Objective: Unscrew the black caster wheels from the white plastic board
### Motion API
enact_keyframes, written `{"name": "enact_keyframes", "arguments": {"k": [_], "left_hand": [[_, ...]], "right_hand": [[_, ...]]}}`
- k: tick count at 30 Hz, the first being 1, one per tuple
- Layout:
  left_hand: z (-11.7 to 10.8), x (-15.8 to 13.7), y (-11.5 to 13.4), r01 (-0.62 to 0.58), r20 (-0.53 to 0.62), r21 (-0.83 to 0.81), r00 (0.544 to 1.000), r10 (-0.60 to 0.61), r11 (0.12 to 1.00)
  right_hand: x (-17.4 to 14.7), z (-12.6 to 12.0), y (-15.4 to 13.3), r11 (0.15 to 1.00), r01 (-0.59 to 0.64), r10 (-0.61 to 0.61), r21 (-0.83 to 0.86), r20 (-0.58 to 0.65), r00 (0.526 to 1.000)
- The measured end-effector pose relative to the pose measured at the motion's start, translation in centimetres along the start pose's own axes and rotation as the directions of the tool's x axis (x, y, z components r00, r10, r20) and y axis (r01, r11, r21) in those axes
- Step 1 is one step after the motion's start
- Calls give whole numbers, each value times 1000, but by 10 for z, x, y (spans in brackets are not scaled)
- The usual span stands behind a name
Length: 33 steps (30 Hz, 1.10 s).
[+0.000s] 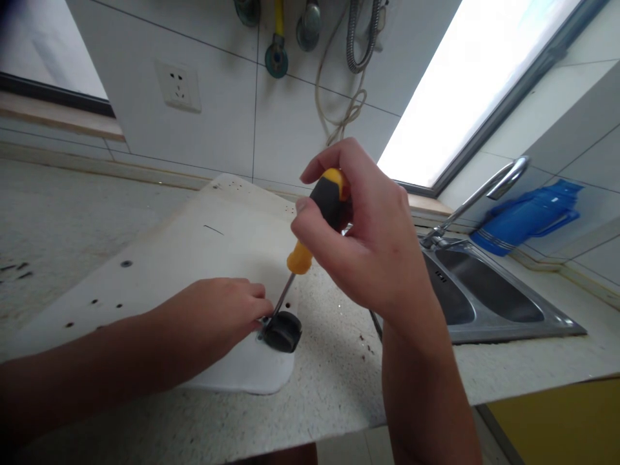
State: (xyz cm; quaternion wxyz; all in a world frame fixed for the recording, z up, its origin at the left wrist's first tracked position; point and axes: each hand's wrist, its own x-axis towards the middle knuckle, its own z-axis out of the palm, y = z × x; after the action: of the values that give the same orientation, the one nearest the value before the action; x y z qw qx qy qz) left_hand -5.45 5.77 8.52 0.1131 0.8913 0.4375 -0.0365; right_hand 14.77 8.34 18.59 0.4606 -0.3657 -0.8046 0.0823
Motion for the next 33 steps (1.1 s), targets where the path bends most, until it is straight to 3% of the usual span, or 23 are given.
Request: {"name": "enact_keyframes", "arguments": {"k": [8, 13, 15, 16, 17, 19, 21, 23, 25, 28, 31, 32, 33], "left_hand": [[2, 3, 16, 60, -44, 77, 997, -57, 995], [-14, -3, 16, 150, -190, 108, 973, -128, 983], [-23, -9, 14, 167, -273, 114, 953, -131, 979], [-28, -14, 11, 180, -322, 100, 936, -139, 979], [-32, -21, 7, 200, -375, 66, 913, -162, 978], [-40, -42, -6, 263, -487, -59, 834, -257, 963], [-44, -75, -29, 349, -575, -222, 707, -411, 911], [-40, -115, -61, 445, -599, -353, 568, -564, 823], [-27, -155, -100, 550, -594, -464, 388, -704, 695], [4, -201, -151, 650, -537, -559, 190, -822, 516], [34, -225, -180, 667, -513, -562, 183, -839, 489], [41, -229, -184, 657, -518, -553, 211, -829, 513], [47, -232, -185, 629, -526, -536, 273, -806, 563]], "right_hand": [[-1, 1, -1, 996, 71, -75, -58, -68, 995], [1, -6, 4, 987, 156, -161, -43, -234, 959], [-12, -5, 15, 986, 99, -35, 138, -406, 913], [-25, -2, 21, 958, 51, 97, 283, -485, 869], [-42, 1, 27, 901, -42, 299, 432, -547, 782], [-85, 13, 39, 807, -177, 517, 563, -528, 674], [-132, 25, 46, 682, -328, 693, 653, -435, 574], [-174, 34, 47, 575, -410, 797, 708, -372, 476], [-202, 40, 45, 520, -435, 841, 735, -349, 414], [-220, 44, 41, 494, -433, 855, 754, -332, 398], [-223, 46, 41, 500, -430, 846, 752, -319, 427], [-223, 46, 42, 503, -430, 843, 750, -316, 436], [-223, 47, 43, 503, -431, 842, 750, -310, 442]]}}
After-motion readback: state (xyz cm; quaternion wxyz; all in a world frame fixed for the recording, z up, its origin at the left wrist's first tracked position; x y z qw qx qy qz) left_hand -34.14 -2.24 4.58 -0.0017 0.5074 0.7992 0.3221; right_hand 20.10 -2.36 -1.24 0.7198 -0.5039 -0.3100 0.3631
